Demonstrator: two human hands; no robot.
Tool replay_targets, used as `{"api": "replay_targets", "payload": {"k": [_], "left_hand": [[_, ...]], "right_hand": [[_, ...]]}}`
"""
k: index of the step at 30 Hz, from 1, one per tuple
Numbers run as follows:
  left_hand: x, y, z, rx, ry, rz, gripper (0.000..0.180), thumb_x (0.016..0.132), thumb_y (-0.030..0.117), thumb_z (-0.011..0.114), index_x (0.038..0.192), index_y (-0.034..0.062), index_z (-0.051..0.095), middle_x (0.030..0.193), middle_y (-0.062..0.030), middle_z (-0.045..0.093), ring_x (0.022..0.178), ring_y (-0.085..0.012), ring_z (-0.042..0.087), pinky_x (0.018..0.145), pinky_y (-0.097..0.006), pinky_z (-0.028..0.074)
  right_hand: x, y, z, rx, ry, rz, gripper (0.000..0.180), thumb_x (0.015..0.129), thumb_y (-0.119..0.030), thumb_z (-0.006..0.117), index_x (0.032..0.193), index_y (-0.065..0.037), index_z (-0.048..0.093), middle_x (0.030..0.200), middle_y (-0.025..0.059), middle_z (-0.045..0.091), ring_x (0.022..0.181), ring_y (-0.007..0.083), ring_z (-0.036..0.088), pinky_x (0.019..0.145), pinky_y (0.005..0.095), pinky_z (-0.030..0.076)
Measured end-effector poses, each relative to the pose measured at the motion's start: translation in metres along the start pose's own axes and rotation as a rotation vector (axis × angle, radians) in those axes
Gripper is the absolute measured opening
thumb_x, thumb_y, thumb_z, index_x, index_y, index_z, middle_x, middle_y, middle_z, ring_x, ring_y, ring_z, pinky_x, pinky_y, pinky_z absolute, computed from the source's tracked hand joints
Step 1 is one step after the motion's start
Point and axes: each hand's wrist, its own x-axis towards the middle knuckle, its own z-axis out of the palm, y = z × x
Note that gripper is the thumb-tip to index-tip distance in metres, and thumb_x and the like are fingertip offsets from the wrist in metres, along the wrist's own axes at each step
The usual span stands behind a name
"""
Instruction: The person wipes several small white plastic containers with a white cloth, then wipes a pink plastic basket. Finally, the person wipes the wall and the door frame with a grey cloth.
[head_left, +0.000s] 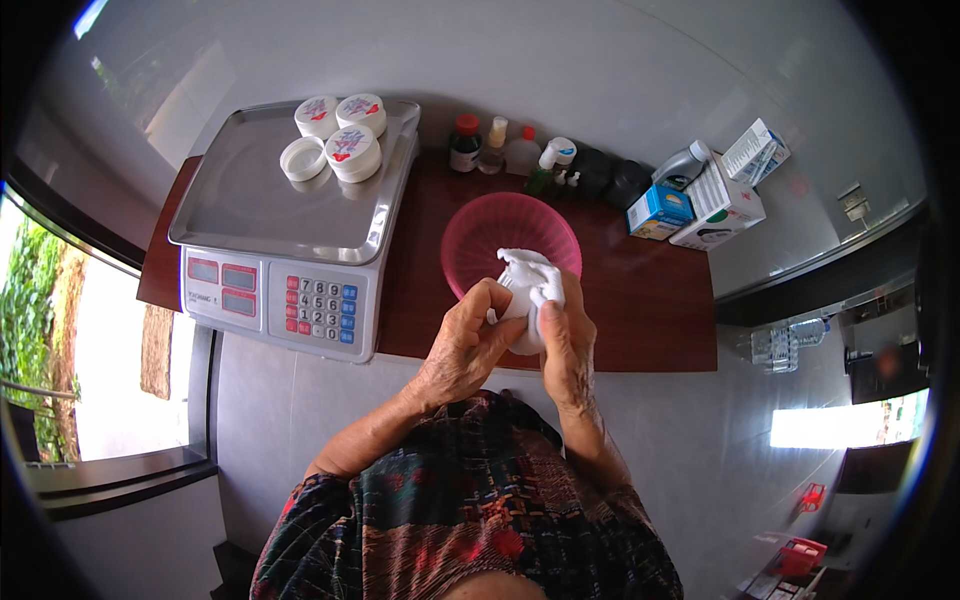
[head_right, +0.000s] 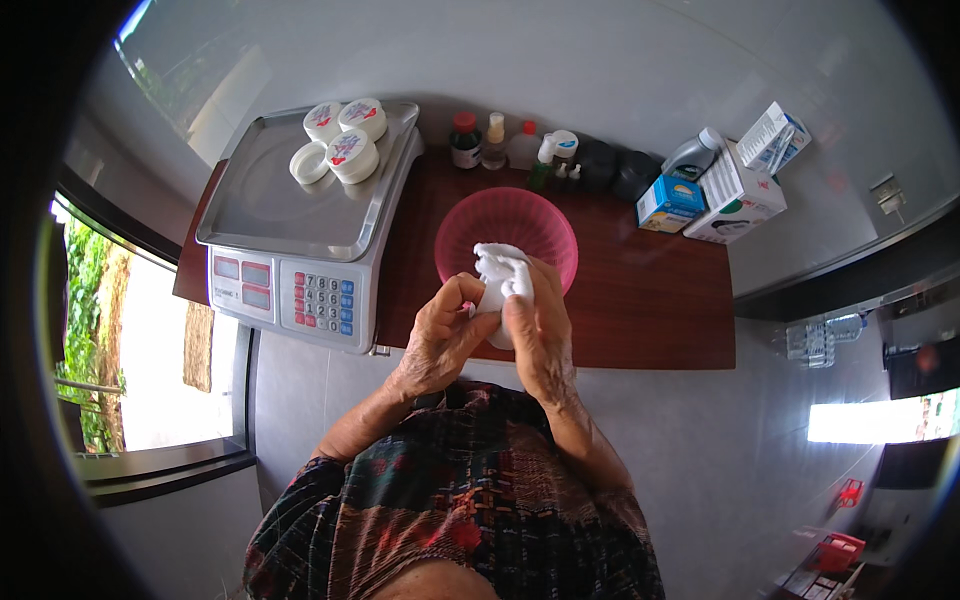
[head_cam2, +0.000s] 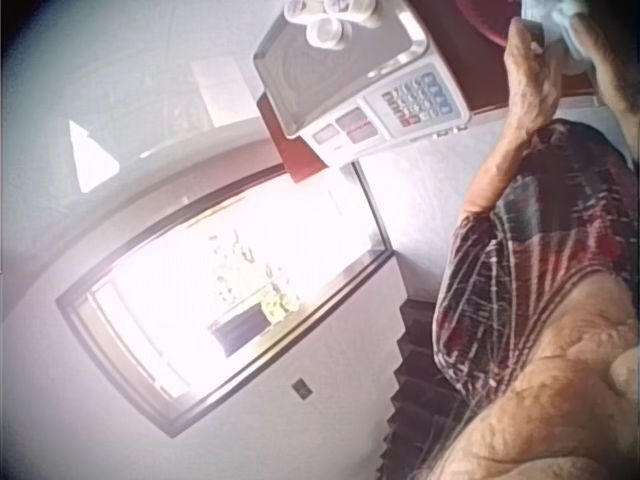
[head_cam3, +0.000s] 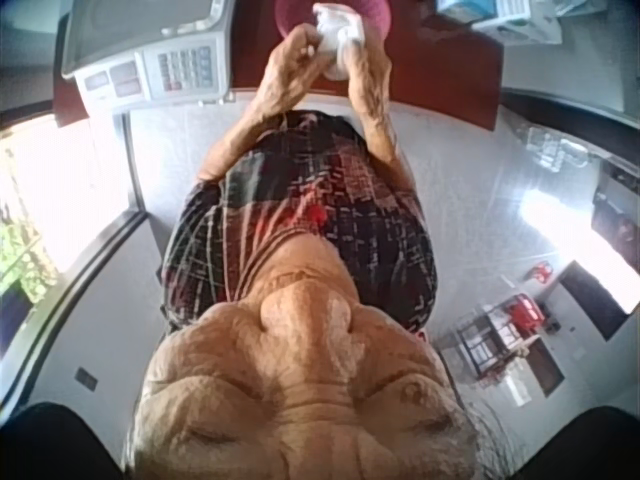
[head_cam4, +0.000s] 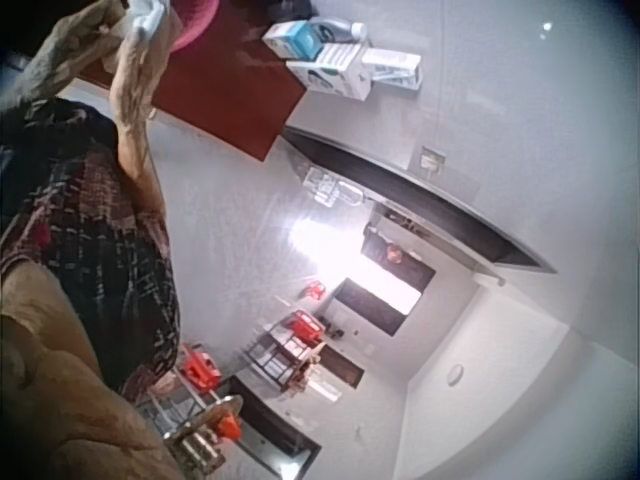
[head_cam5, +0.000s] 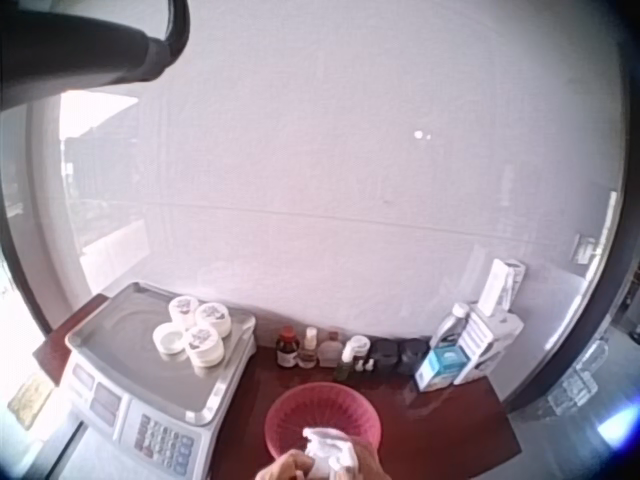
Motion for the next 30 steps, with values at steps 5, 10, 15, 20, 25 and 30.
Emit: {"api": "replay_targets", "payload": {"k": [5,10,15,20,25,30], "left_hand": [[-0.001,0.003,0.0,0.08,-0.073,0.064,0.015,0.089,0.001,0.058,0.1,0.0015,0.049,0.087,-0.0028,0.056,0.074,-0.0057,0.054,0.063,-0.023,0.046],[-0.002,0.007,-0.001,0.068,-0.126,0.068,0.016,0.089,0.0,0.059,0.101,-0.0001,0.049,0.091,-0.0038,0.054,0.082,-0.0084,0.053,0.072,-0.024,0.045],[-0.002,-0.004,0.001,-0.069,-0.022,0.058,0.017,0.09,0.002,0.057,0.104,-0.0014,0.049,0.098,-0.0053,0.051,0.095,-0.0104,0.049,0.087,-0.026,0.042],[-0.005,-0.005,0.005,-0.241,0.131,-0.004,0.026,0.091,0.003,0.056,0.116,0.0002,0.047,0.107,-0.0063,0.057,0.098,-0.0121,0.053,0.084,-0.027,0.044],[-0.003,-0.004,-0.001,-0.1,0.004,0.02,0.015,0.09,0.002,0.057,0.102,0.0002,0.047,0.096,-0.0048,0.052,0.09,-0.0107,0.049,0.082,-0.025,0.043],[-0.002,-0.004,0.001,-0.221,-0.078,0.126,0.013,0.089,0.003,0.058,0.098,0.0,0.049,0.098,-0.0052,0.05,0.091,-0.0108,0.047,0.081,-0.024,0.042]], "right_hand": [[-0.003,0.008,0.0,0.278,0.051,0.058,0.031,0.093,-0.021,0.052,0.115,0.001,0.054,0.12,0.0115,0.053,0.109,0.0182,0.052,0.093,0.0325,0.042],[0.008,0.003,-0.005,0.436,0.047,0.197,0.023,0.092,-0.018,0.056,0.105,0.0,0.059,0.097,0.0057,0.064,0.094,0.0129,0.058,0.083,0.0282,0.046],[0.005,-0.003,0.001,0.32,0.113,0.133,0.031,0.094,-0.022,0.053,0.112,0.001,0.058,0.109,0.0103,0.063,0.1,0.0183,0.059,0.088,0.0323,0.046],[-0.001,0.0,0.01,-0.343,0.039,-0.5,0.025,0.09,-0.008,0.055,0.113,-0.001,0.06,0.133,0.0226,0.046,0.131,0.039,0.037,0.103,0.0446,0.036],[0.006,0.001,0.009,-0.15,0.173,-0.256,0.023,0.09,-0.009,0.055,0.111,0.001,0.059,0.113,0.0186,0.061,0.106,0.0282,0.059,0.088,0.0369,0.048],[0.005,0.026,-0.011,0.177,0.101,0.096,0.028,0.096,-0.017,0.049,0.113,0.004,0.056,0.104,0.017,0.065,0.091,0.0206,0.065,0.078,0.0297,0.053]]}}
